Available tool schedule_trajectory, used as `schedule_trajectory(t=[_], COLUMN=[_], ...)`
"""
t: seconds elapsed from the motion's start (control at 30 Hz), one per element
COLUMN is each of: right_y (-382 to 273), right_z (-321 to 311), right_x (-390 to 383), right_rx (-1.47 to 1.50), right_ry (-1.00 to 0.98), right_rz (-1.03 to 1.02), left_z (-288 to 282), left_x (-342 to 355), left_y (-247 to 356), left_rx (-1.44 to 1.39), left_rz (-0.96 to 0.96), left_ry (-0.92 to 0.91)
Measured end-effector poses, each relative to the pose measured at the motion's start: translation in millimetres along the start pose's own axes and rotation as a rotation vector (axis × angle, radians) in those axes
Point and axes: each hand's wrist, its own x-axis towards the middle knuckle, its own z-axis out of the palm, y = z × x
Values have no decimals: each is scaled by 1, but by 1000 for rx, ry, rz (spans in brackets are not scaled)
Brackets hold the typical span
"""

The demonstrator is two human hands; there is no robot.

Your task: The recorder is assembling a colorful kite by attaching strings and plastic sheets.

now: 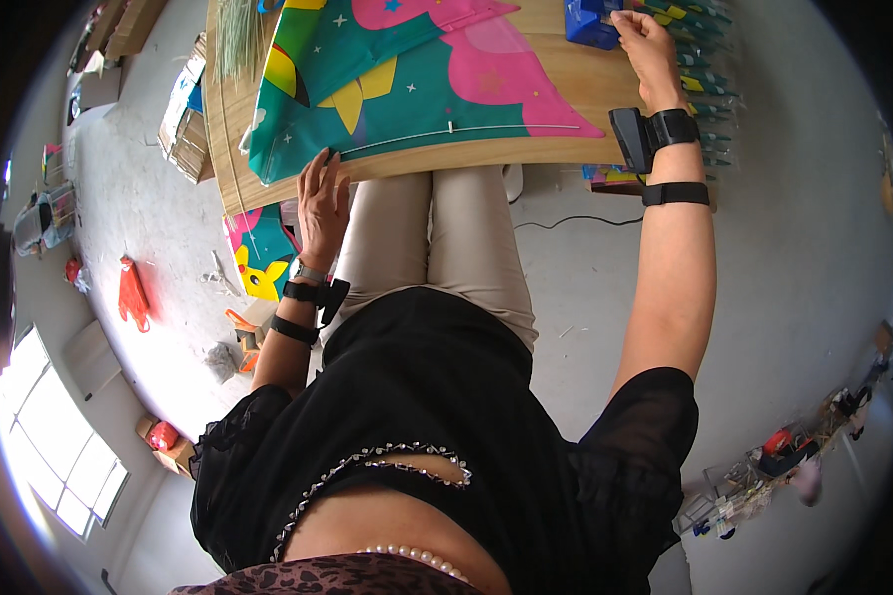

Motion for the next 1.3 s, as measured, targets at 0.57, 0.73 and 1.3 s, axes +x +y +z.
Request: schedule_trajectory(t=[0.57,0.73,1.3], right_y=[28,-9,-48], right_z=[-23,6,-2], right_x=[16,-7,-1], right_rx=[19,43,107], right_ry=[-6,-18,-114], right_rz=[-37,-49,177], left_z=[2,-15,115], left_x=[3,25,257], left_y=[7,35,239], left_rx=[-10,-2,-624], left_rz=[5,38,155], left_ry=[5,48,7])
